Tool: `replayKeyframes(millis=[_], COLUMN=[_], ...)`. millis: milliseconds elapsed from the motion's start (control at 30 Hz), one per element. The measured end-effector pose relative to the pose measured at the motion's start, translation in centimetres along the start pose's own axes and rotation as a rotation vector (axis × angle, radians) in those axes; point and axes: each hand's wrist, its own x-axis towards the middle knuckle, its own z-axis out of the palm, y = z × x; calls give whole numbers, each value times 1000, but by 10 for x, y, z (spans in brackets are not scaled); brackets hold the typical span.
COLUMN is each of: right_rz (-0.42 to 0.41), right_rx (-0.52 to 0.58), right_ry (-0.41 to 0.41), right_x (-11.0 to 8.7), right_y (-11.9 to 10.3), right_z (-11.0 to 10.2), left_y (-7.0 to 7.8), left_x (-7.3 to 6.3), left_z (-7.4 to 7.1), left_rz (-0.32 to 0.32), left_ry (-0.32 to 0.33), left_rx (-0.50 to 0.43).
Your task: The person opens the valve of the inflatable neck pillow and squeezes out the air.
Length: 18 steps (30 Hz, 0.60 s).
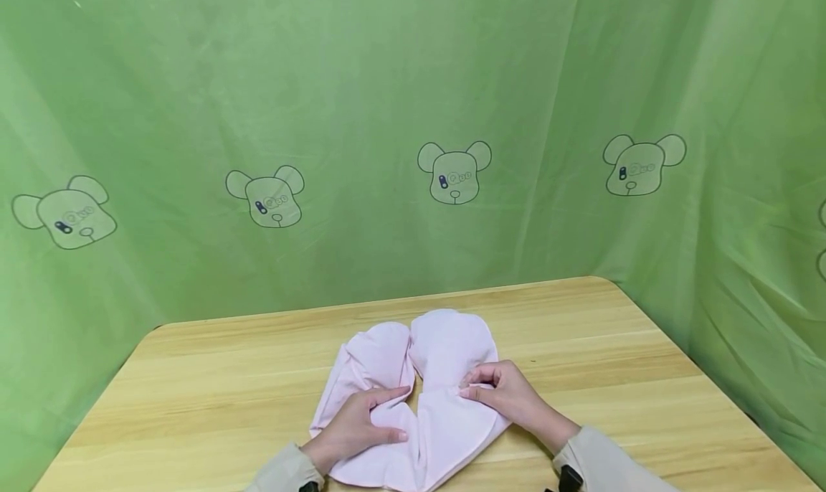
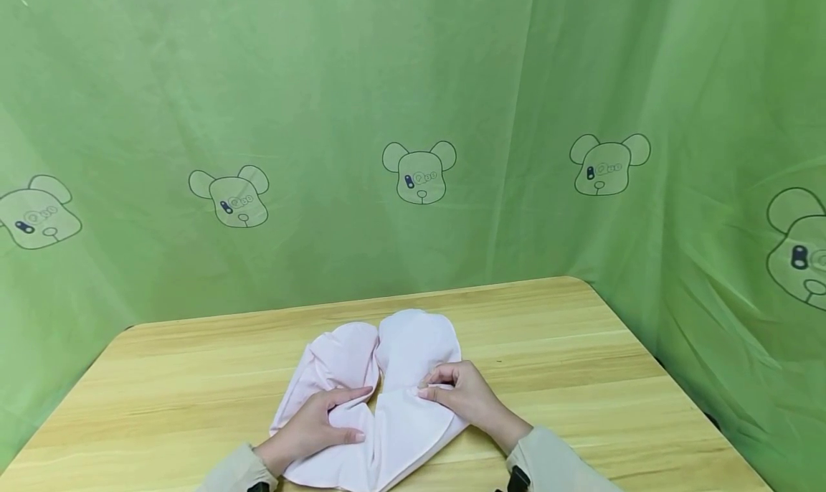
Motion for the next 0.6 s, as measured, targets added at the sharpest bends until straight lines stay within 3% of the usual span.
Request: replayKeyframes(millis=[600], right_rz=[-17], right_rx=[-1], right_ry=[-4], right_x=[0], right_y=[1], right_z=[0], left_y=[0], left_x=[0], left_z=[2], left_rz=[27], left_ry=[2], left_rx=[48])
